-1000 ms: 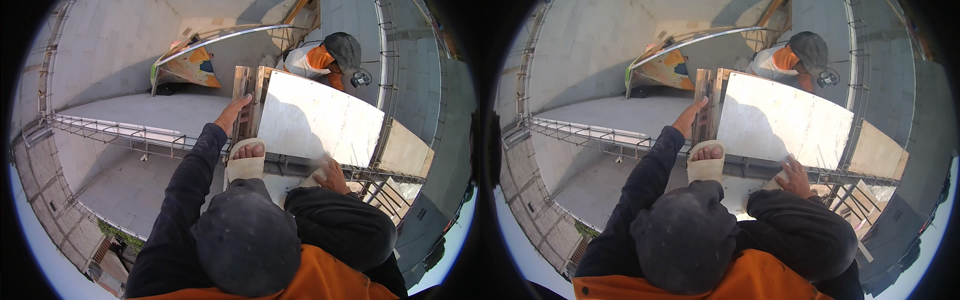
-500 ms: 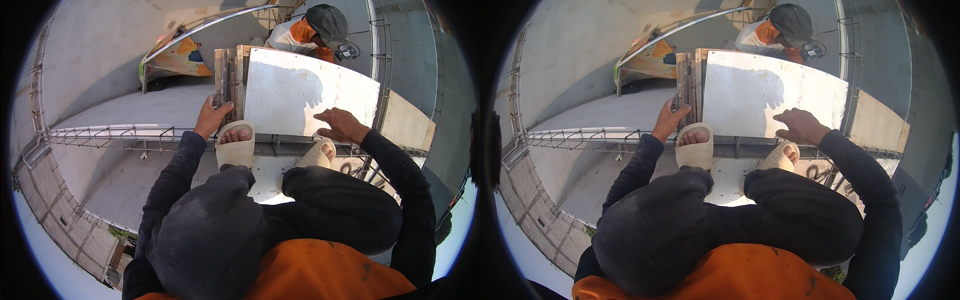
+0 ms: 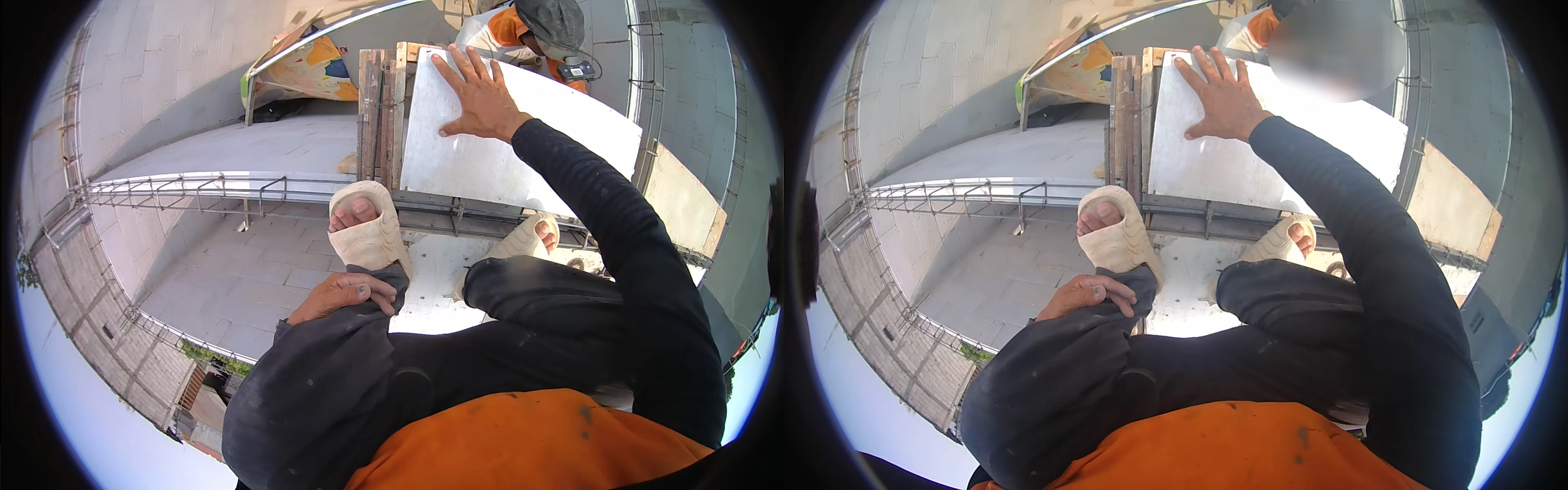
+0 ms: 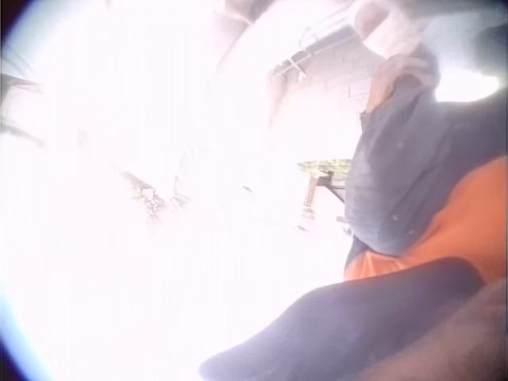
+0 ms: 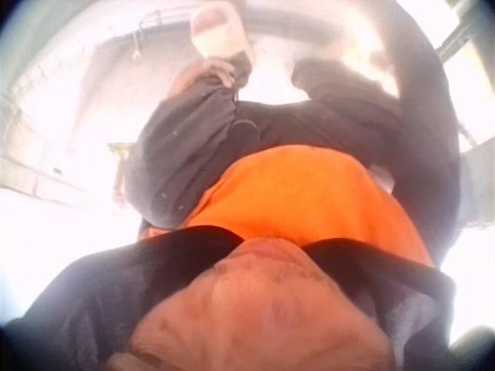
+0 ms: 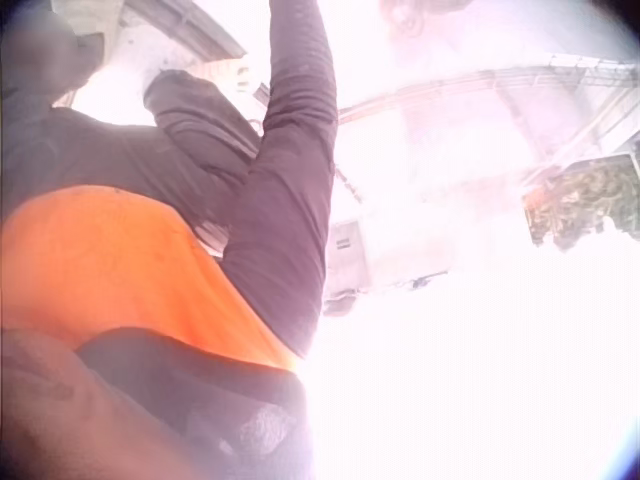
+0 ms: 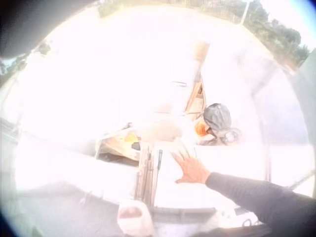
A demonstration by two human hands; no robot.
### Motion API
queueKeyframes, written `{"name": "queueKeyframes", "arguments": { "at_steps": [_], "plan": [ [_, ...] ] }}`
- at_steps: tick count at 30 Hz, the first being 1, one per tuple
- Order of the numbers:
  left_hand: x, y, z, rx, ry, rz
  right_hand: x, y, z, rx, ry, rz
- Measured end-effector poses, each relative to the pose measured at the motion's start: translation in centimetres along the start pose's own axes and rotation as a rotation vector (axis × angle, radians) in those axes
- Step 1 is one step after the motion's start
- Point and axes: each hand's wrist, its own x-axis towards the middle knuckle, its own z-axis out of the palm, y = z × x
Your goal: The person is assembling a scaffolding structure on a rooftop. They position a white board onto a metal frame, secure it with a hammer and nails, and then attach a metal rod to the frame.
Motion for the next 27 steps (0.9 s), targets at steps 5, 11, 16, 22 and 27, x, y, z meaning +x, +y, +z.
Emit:
{"name": "queueKeyframes", "arguments": {
  "at_steps": [5, 11, 16, 22, 27],
  "plan": [
    [1.2, 2.5, 0.4, -0.052, -0.033, -0.084, -3.4, -3.0, 0.0, 0.077, -0.071, 0.024],
    [5.2, 1.1, -4.0, -0.075, 0.116, -0.038, -4.5, -7.1, 1.4, 0.121, -0.128, 0.071],
    [8.6, 0.8, -9.2, 0.022, 0.469, 0.149, -3.4, -7.3, 0.5, 0.101, -0.215, 0.089],
    [11.2, 3.1, -8.8, 0.148, 0.618, 0.384, -3.8, -7.7, 0.7, 0.153, -0.195, 0.061],
    [10.6, 1.4, -10.3, 0.216, 0.689, 0.385, -4.4, -8.2, 1.4, 0.189, -0.232, -0.011]
  ]
}}
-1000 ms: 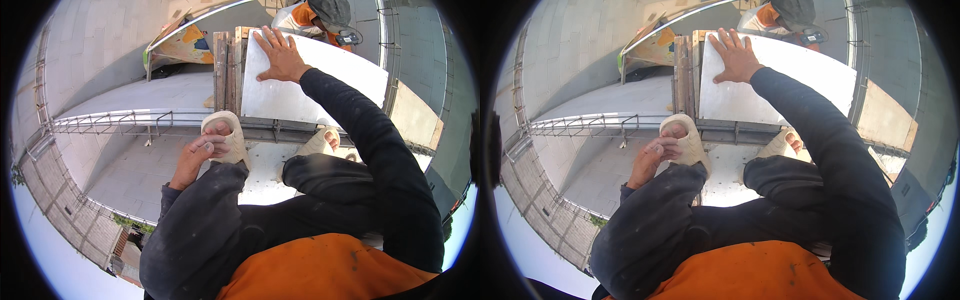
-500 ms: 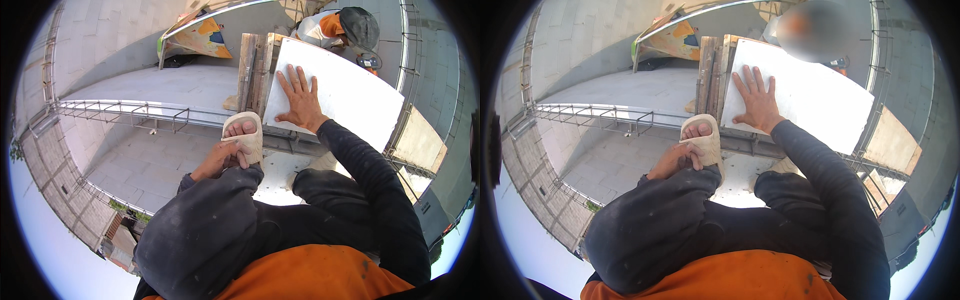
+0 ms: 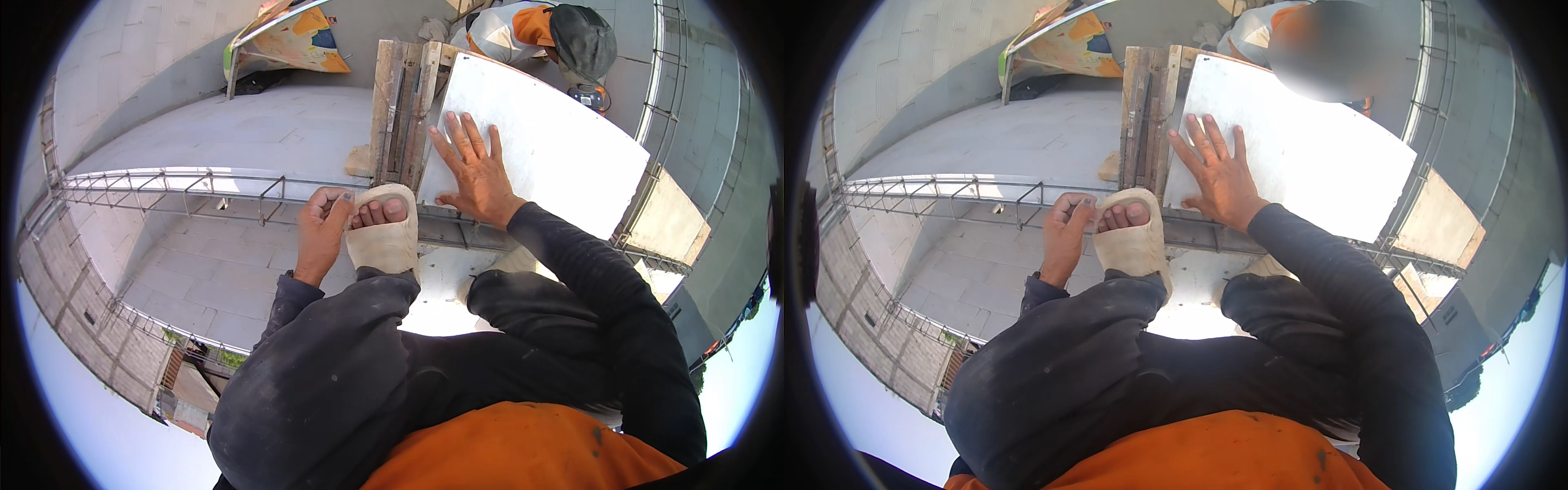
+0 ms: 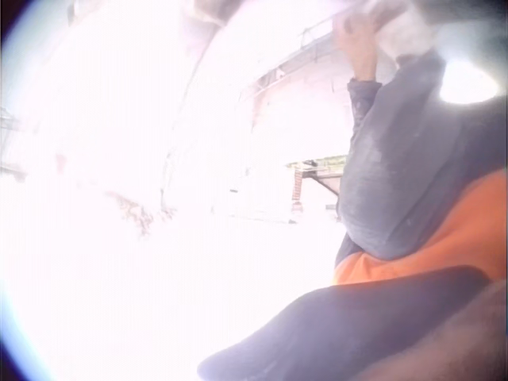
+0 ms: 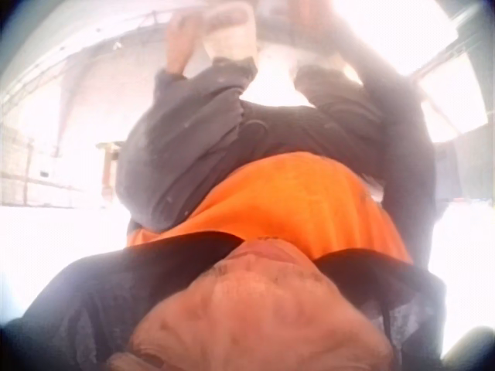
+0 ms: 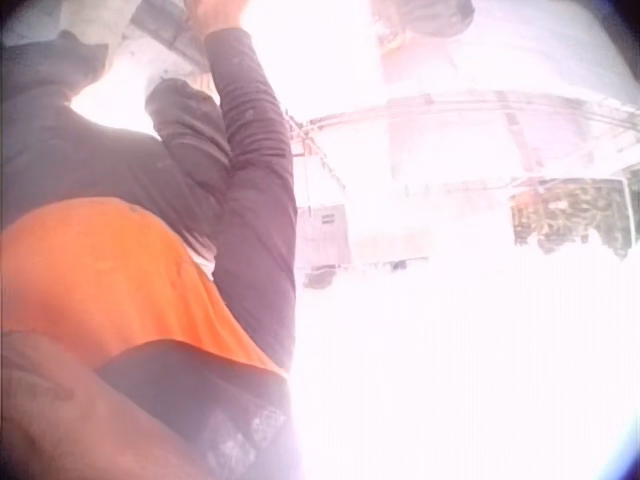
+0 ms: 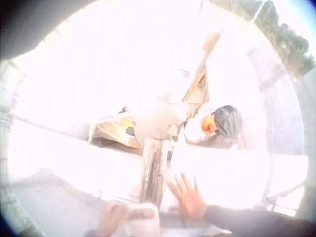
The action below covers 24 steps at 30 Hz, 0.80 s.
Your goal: The person is assembling a scaffolding structure on a rooftop. They position a white board onto a metal frame, secure it with a hammer and nails, and then attach a metal rod to the frame.
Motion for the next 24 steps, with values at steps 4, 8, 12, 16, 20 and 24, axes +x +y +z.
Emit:
{"name": "queueKeyframes", "arguments": {
  "at_steps": [4, 8, 12, 16, 20, 24],
  "plan": [
    [1.4, 0.5, -0.3, 0.076, 0.027, -0.021, 0.6, -0.2, -0.1, -0.017, 0.005, -0.027],
    [2.3, 1.7, 0.1, 0.069, 0.043, 0.04, -0.3, -0.3, -0.3, -0.057, -0.01, -0.052],
    [2.4, 1.3, -0.7, 0.125, 0.049, 0.01, -0.2, -0.8, 0.4, -0.041, 0.002, -0.074],
    [2.6, 2.0, 0.9, 0.112, 0.002, 0.07, -0.6, -1.0, -0.4, -0.056, -0.046, 0.044],
    [4.9, 2.9, 2.8, 0.184, -0.065, 0.123, -0.9, -0.9, 0.0, -0.015, -0.001, 0.07],
    [6.6, 2.3, 5.0, 0.168, -0.236, 0.084, -2.1, 0.4, 0.9, 0.009, 0.095, -0.021]
  ]
}}
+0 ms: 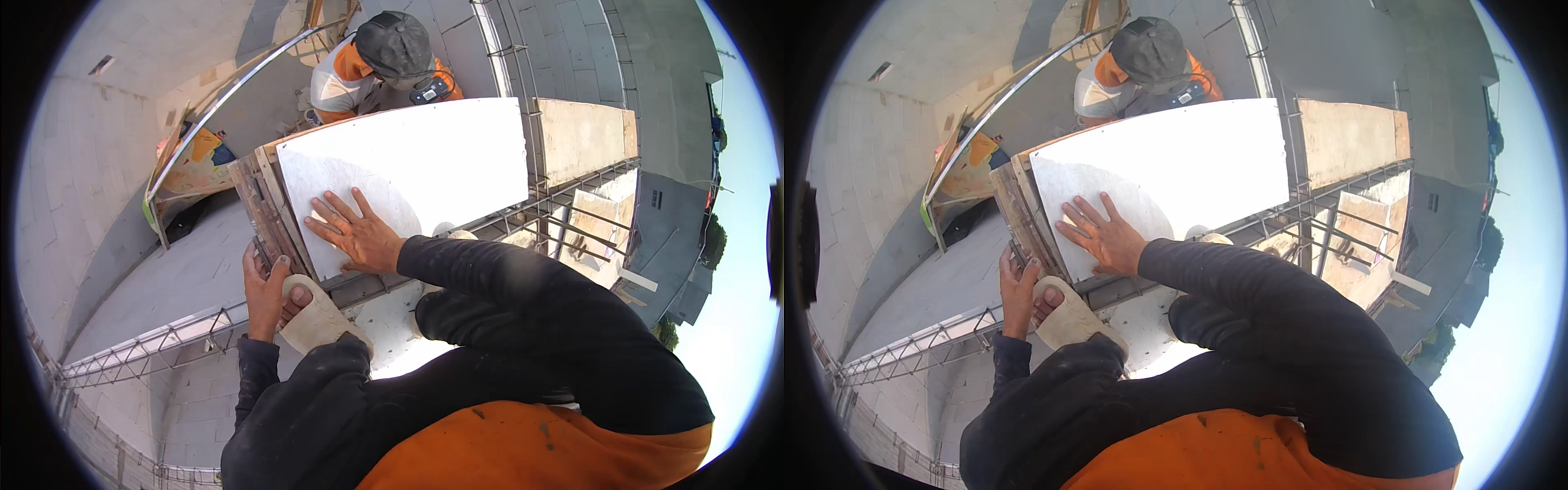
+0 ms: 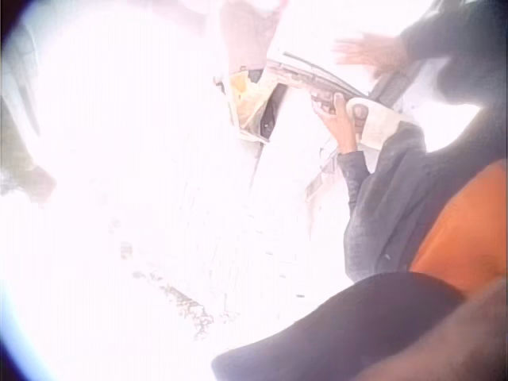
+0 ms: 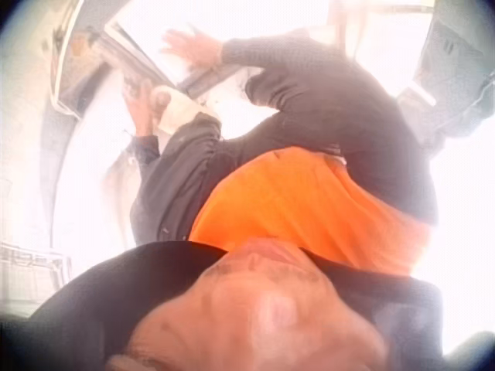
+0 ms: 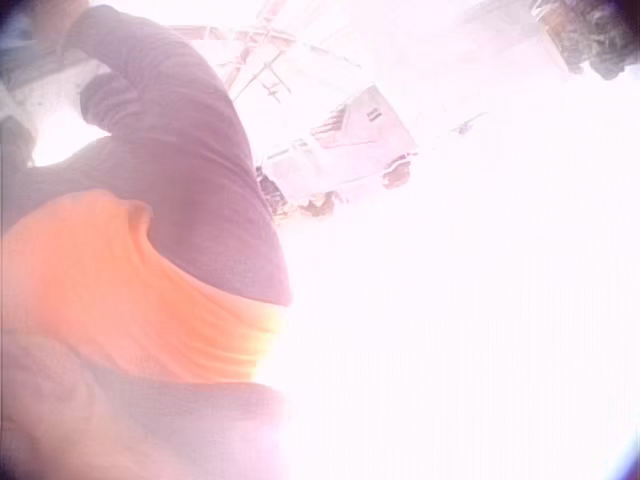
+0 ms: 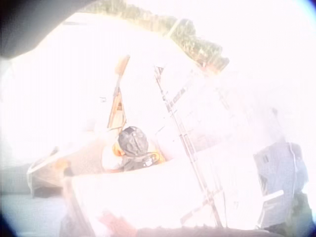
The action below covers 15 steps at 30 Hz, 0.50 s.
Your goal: The person is assembling a scaffolding structure on a rooftop. They position a white board onto a metal frame, secure it with a hammer and nails, and then attach a metal rod to the frame.
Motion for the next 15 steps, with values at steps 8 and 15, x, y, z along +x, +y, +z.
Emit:
{"name": "queueKeyframes", "arguments": {
  "at_steps": [8, 15],
  "plan": [
    [1.5, -1.5, 0.1, 0.037, -0.308, -0.254, -12.9, 8.7, -6.5, 0.117, -0.215, 0.304],
    [2.8, -0.7, -2.4, 0.129, -0.309, -0.479, -27.7, 10.0, -4.0, 0.527, -0.376, 0.73]
  ]
}}
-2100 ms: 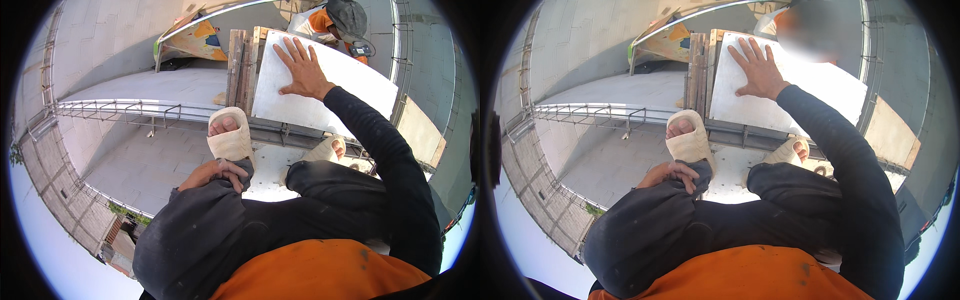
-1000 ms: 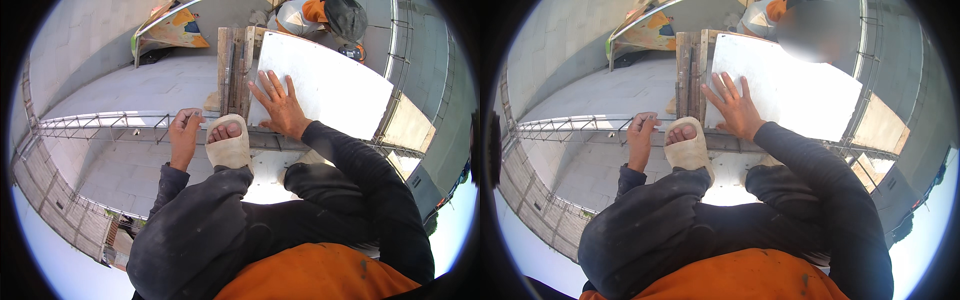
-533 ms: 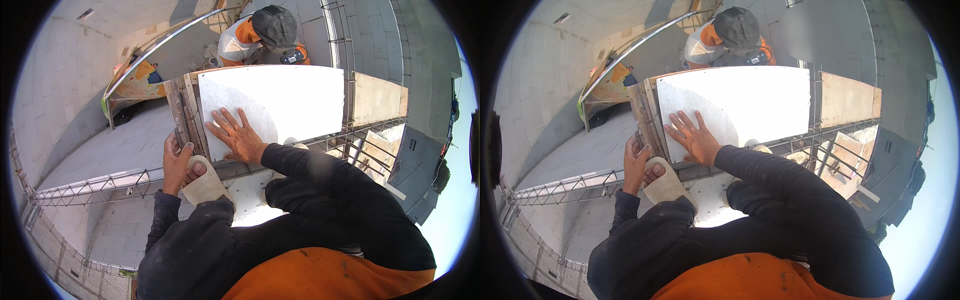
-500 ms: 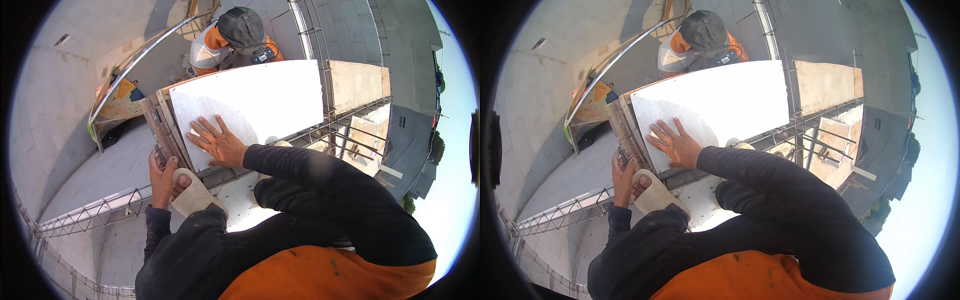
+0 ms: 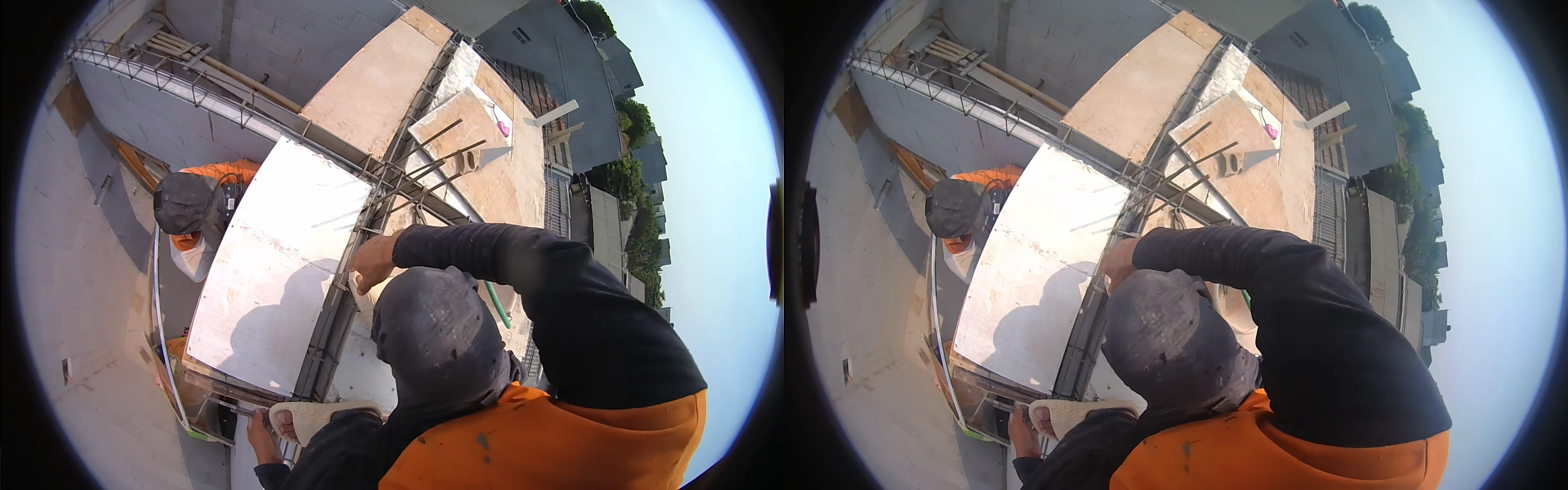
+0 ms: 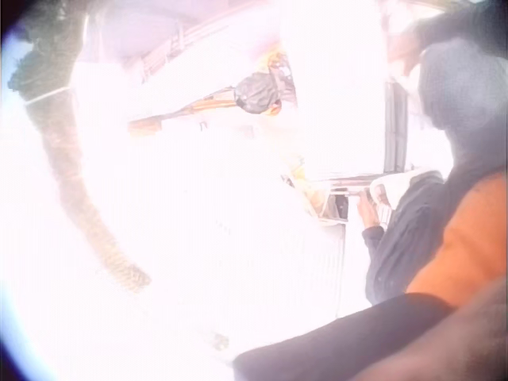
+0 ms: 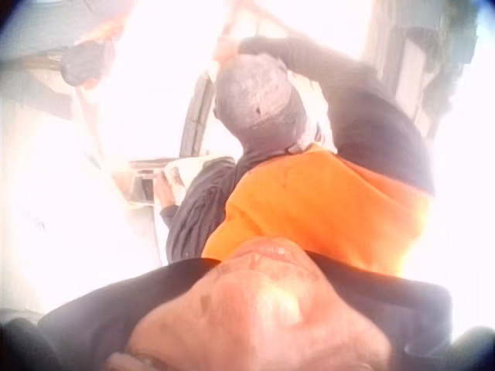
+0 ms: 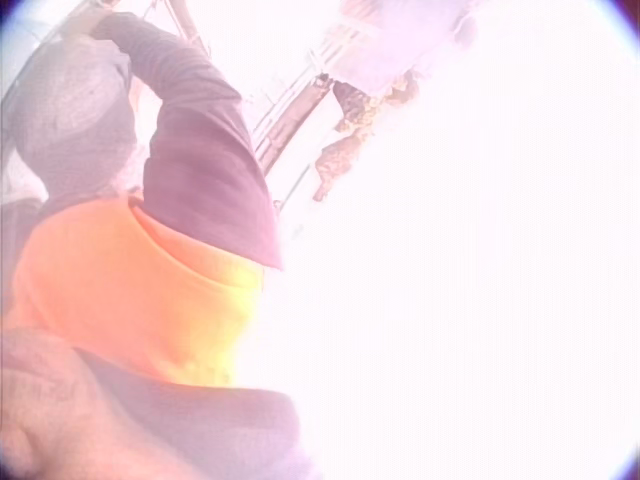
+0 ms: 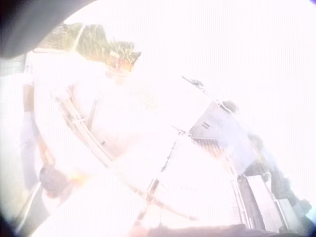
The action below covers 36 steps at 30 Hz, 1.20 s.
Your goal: The person is assembling a scaffolding structure on a rooftop. They position a white board onto a metal frame, secure it with a hammer and nails, and then attach a metal rod to the frame.
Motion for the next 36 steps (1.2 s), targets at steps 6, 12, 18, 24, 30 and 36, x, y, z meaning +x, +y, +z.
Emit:
{"name": "queueKeyframes", "arguments": {
  "at_steps": [6, 12, 18, 24, 30, 36],
  "plan": [
    [0.4, 1.7, -0.7, 0.136, -0.092, -0.1, -3.5, 2.1, 10.3, 0.852, 0.795, 0.259],
    [-0.1, 1.9, -2.0, 0.193, 0.009, -0.094, -13.6, 6.8, 11.2, 0.625, 0.97, 0.434],
    [5.6, -1.8, -7.4, 0.482, -0.106, -0.059, -22.4, 17.9, 20.9, 0.394, 1.028, 0.882],
    [2.1, 1.2, -4.0, 0.297, 0.075, -0.139, -20.0, 18.8, 19.5, 0.646, 1.119, 0.837],
    [2.0, 1.1, -3.0, 0.278, 0.098, -0.171, -22.2, 19.9, 22.8, 0.755, 0.834, 0.769],
    [1.3, 1.1, -2.5, 0.299, 0.032, -0.158, -21.6, 17.6, 29.0, 0.711, 0.898, 1.083]
  ]
}}
